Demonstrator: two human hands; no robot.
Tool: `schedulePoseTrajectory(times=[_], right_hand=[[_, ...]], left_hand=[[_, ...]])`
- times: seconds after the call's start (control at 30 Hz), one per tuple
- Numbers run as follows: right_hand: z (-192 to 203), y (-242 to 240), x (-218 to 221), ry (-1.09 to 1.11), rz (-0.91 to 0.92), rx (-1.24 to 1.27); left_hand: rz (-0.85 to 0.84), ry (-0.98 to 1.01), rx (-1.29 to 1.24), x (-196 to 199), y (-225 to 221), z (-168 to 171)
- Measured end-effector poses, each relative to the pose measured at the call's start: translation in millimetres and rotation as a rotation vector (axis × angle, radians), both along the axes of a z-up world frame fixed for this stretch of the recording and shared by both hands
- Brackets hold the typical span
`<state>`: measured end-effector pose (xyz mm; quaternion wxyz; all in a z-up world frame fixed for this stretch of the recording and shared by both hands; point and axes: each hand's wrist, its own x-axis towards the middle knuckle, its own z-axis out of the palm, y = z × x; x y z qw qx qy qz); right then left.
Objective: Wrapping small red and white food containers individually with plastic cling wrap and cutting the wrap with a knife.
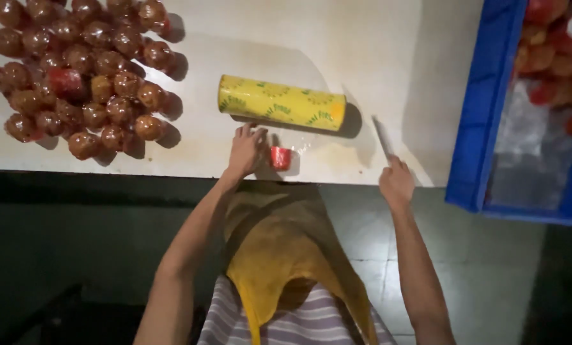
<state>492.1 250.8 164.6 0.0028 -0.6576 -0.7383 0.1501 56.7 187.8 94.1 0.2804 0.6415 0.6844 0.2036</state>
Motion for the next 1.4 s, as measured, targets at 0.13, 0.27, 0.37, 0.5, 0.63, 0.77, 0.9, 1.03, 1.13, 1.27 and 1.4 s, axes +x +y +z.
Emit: schedulePoseTrajectory(times=[0.13, 0.27, 0.37, 0.5, 0.63, 0.77, 0.9, 1.03, 1.13, 1.27, 1.4], right_hand=[[49, -1, -36, 0.072, -0.114, -0.087], [81, 9, -130, 0.103, 0.405, -0.082], [59, 34, -199, 0.064, 0.584, -0.125], [27, 55, -250, -0.076, 0.875, -0.107], [17, 65, -264, -0.110, 0.990, -0.097], [2, 62, -260, -0.085, 1.024, -0.144], [-28, 70, -208, 0.039, 0.918, -0.144], [-22, 69, -37, -0.072, 0.599, -0.357], [-56, 0, 148, -0.158, 0.423, -0.132], [0, -34, 127, -0.380, 0.161, -0.381], [-13, -31, 61, -0.171, -0.083, -0.102]], left_hand=[[0.125, 0.309, 0.056, -26, -19, -42], [0.149, 0.229, 0.092, -45, -28, -36], [0.141, 0.147, 0.070, -57, -20, -22], [0.156, 0.107, 0.045, -63, -18, -18], [0.183, 0.109, 0.033, -61, -15, -15], [0.175, 0.106, -0.033, -63, -13, -1], [0.133, 0.103, -0.100, -61, -9, 5], [0.104, 0.185, -0.150, -58, -7, 11], [0.104, 0.225, -0.161, -58, -3, 24], [0.035, 0.257, -0.172, -54, -7, 19], [-0.044, 0.295, -0.143, -56, -8, 19]])
